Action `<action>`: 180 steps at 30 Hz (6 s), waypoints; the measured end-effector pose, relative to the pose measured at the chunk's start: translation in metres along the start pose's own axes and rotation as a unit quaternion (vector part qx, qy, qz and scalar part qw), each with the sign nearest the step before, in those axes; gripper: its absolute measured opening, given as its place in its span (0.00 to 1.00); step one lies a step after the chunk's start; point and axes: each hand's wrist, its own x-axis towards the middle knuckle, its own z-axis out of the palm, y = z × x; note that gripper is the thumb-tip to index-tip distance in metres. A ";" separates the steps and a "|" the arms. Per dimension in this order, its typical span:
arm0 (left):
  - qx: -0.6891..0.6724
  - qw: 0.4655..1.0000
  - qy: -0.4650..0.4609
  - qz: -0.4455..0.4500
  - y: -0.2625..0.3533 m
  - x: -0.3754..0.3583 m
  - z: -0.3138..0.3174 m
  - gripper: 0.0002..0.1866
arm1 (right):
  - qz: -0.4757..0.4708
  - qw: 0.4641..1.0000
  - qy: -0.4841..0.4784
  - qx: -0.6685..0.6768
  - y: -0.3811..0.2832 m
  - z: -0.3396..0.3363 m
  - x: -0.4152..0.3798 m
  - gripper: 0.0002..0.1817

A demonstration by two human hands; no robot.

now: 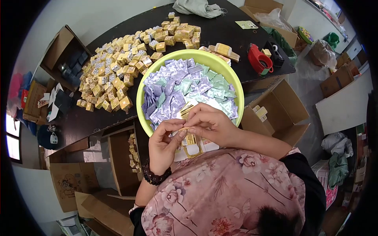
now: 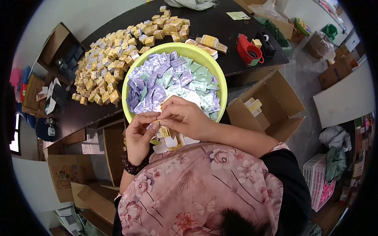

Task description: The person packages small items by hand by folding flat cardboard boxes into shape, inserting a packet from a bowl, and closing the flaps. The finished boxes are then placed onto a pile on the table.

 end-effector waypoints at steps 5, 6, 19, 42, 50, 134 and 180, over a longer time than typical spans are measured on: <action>-0.282 0.954 0.047 -0.094 -0.001 0.001 -0.010 0.07 | 0.039 0.904 0.077 -0.419 0.013 -0.060 0.014 0.13; -0.310 0.941 0.041 -0.129 0.001 0.000 -0.015 0.10 | 0.029 0.822 0.091 -0.562 0.028 -0.077 0.011 0.15; -0.340 0.923 0.044 -0.172 -0.003 0.005 -0.015 0.14 | -0.051 0.861 0.246 -0.443 -0.016 -0.065 0.013 0.07; -0.496 0.852 -0.075 -0.147 -0.015 -0.001 -0.003 0.14 | -0.288 0.851 0.019 -0.439 -0.017 -0.009 -0.003 0.18; -0.454 0.852 -0.133 -0.222 -0.001 -0.003 0.000 0.23 | -0.260 0.915 -0.038 -0.306 -0.012 -0.002 -0.007 0.16; -0.076 0.996 0.037 -0.014 0.012 0.010 0.014 0.34 | 0.105 0.977 0.065 0.172 -0.007 -0.007 0.007 0.26; -0.096 0.995 -0.031 0.008 0.024 0.002 0.005 0.22 | -0.104 0.983 0.020 -0.147 -0.023 -0.001 0.005 0.09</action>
